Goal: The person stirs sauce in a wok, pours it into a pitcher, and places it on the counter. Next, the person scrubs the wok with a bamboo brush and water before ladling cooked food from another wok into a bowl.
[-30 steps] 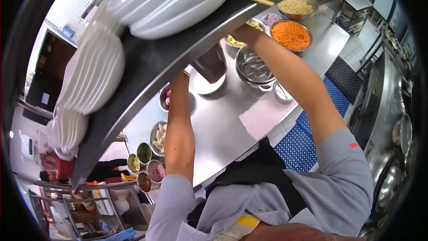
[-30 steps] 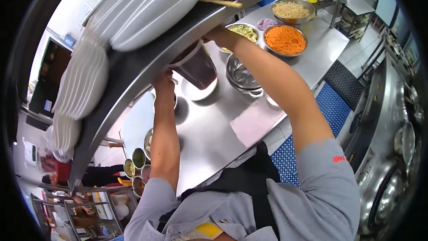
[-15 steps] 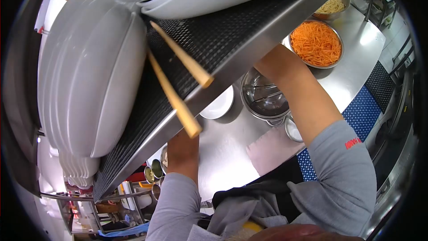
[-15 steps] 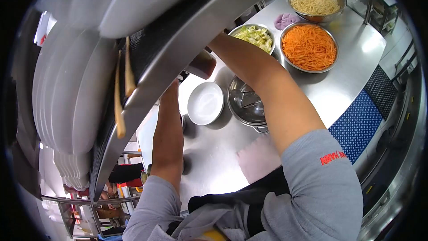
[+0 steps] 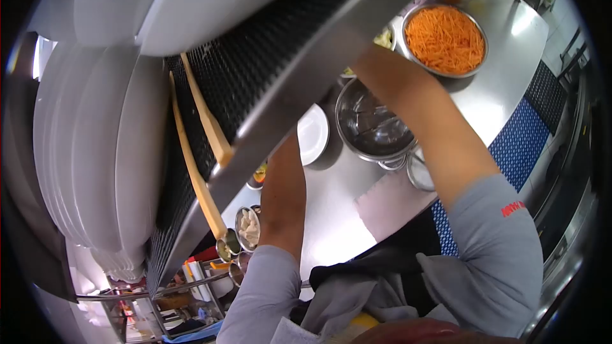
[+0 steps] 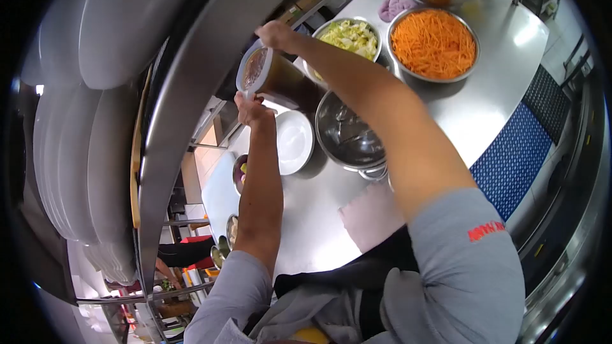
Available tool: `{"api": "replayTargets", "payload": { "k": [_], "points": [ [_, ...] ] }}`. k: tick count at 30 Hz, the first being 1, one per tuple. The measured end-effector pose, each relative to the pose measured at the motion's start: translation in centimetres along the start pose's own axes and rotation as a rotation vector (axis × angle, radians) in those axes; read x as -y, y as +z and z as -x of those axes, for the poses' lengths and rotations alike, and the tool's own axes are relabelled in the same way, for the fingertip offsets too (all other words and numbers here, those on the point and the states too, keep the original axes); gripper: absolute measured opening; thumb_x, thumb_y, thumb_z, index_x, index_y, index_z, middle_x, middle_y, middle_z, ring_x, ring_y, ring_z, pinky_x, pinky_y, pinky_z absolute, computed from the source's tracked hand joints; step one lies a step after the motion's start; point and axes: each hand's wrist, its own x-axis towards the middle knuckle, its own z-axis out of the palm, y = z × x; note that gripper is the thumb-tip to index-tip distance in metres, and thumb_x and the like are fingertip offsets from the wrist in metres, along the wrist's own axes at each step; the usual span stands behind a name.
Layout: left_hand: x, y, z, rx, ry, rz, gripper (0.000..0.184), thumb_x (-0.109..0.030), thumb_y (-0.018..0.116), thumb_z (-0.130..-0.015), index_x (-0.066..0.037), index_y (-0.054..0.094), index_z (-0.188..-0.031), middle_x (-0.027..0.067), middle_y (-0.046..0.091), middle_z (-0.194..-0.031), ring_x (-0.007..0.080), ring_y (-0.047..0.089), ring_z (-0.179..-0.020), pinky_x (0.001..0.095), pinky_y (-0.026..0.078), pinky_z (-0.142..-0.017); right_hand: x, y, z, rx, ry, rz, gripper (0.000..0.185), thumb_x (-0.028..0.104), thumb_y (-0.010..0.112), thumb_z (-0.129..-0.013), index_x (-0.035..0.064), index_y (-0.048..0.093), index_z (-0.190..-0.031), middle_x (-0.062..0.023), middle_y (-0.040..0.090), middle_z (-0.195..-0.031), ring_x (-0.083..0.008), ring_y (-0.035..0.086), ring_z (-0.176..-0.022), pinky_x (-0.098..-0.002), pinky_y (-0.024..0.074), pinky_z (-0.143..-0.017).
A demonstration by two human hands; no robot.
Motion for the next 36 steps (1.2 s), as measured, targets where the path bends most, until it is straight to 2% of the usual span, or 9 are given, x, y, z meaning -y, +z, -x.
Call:
{"api": "replayTargets", "payload": {
  "k": [5, 12, 15, 18, 24, 26, 30, 34, 36],
  "points": [
    [0.6, -0.8, 3.4, 0.232, 0.003, 0.105, 0.035, -0.029, 0.047, -0.109, 0.001, 0.061, -0.121, 0.0071, 0.064, -0.089, 0.0156, 0.056, -0.069, 0.0271, 0.047, -0.062, 3.5, -3.5, 4.8, -0.332, -0.116, -0.284, 0.031, 0.031, 0.054, -0.100, 0.0065, 0.072, -0.095, -0.0191, 0.073, -0.089, -0.0374, 0.071, -0.081, -0.0473, 0.0549, -0.075],
    [1.6, -2.4, 5.2, 0.397, 0.090, -0.102, 0.058, -0.049, 0.051, -0.105, 0.006, 0.067, -0.111, 0.0097, 0.067, -0.096, 0.0219, 0.064, -0.082, 0.0349, 0.052, -0.075, 12.9, -10.8, 33.5, -0.391, 0.205, -0.977, 0.034, 0.022, 0.059, -0.103, -0.0003, 0.069, -0.127, -0.0069, 0.075, -0.105, -0.0125, 0.068, -0.096, -0.0250, 0.0533, -0.083],
    [4.5, -6.7, 0.2, 0.581, 0.224, -0.293, 0.049, -0.038, 0.053, -0.103, 0.006, 0.065, -0.120, 0.0183, 0.071, -0.099, 0.0294, 0.071, -0.090, 0.0372, 0.055, -0.082, 17.5, -11.2, 49.4, -0.468, 0.513, -0.682, 0.035, 0.020, 0.060, -0.102, -0.0002, 0.068, -0.129, -0.0103, 0.075, -0.108, -0.0107, 0.061, -0.083, -0.0258, 0.0510, -0.080],
    [4.2, -16.3, 5.3, 0.525, 0.716, -1.504, 0.046, -0.040, 0.053, -0.100, -0.004, 0.067, -0.123, 0.0182, 0.068, -0.117, 0.0356, 0.065, -0.113, 0.0535, 0.049, -0.096, 25.5, -11.2, 65.0, -0.780, 0.870, -0.398, 0.039, 0.024, 0.058, -0.104, -0.0009, 0.065, -0.133, -0.0132, 0.072, -0.122, -0.0172, 0.068, -0.105, -0.0286, 0.0519, -0.090],
    [2.4, -27.5, 6.4, 0.879, 0.797, -1.992, 0.043, -0.040, 0.056, -0.095, -0.012, 0.068, -0.126, 0.0185, 0.061, -0.133, 0.0394, 0.054, -0.129, 0.0721, 0.042, -0.098, 48.0, -11.5, 101.8, -1.263, 1.343, 0.581, 0.043, 0.029, 0.057, -0.105, 0.0020, 0.063, -0.138, -0.0110, 0.069, -0.132, -0.0206, 0.067, -0.112, -0.0338, 0.0496, -0.101],
    [2.3, -28.9, 6.7, 1.010, 0.934, -1.992, 0.044, -0.042, 0.059, -0.093, -0.011, 0.069, -0.122, 0.0165, 0.064, -0.124, 0.0390, 0.059, -0.120, 0.0715, 0.045, -0.092, 58.4, -10.8, 100.1, -1.347, 1.735, 0.757, 0.040, 0.028, 0.063, -0.100, 0.0070, 0.068, -0.134, -0.0131, 0.072, -0.126, -0.0250, 0.069, -0.111, -0.0357, 0.0516, -0.097],
    [2.6, -28.9, 5.7, 0.579, 1.136, -1.647, 0.046, -0.046, 0.065, -0.090, -0.008, 0.072, -0.116, 0.0124, 0.072, -0.106, 0.0382, 0.069, -0.102, 0.0704, 0.051, -0.078, 72.8, -4.1, 117.9, -0.808, 2.621, 1.096, 0.094, 0.076, 0.054, -0.090, 0.0078, 0.045, -0.153, -0.0332, 0.055, -0.141, -0.0512, 0.049, -0.134, -0.0625, 0.0438, -0.106],
    [-4.9, -35.0, 25.5, 1.185, 1.215, -0.659, 0.028, -0.021, 0.065, -0.097, -0.001, 0.072, -0.116, 0.0187, 0.071, -0.113, 0.0382, 0.067, -0.105, 0.0469, 0.050, -0.098, 79.4, 1.1, 125.5, -1.087, 2.495, 0.403, 0.104, 0.081, 0.054, -0.088, -0.0128, 0.055, -0.134, -0.0300, 0.070, -0.115, -0.0422, 0.071, -0.103, -0.0571, 0.0552, -0.088],
    [-6.8, -41.1, 40.8, 1.417, 1.039, -0.549, 0.024, -0.012, 0.062, -0.096, 0.001, 0.069, -0.115, 0.0196, 0.067, -0.121, 0.0341, 0.065, -0.109, 0.0449, 0.051, -0.098, 77.9, 3.7, 122.6, -1.794, 2.090, -0.223, 0.086, 0.074, 0.060, -0.090, -0.0073, 0.064, -0.117, -0.0232, 0.072, -0.096, -0.0285, 0.073, -0.081, -0.0413, 0.0595, -0.067]
  ]
}}
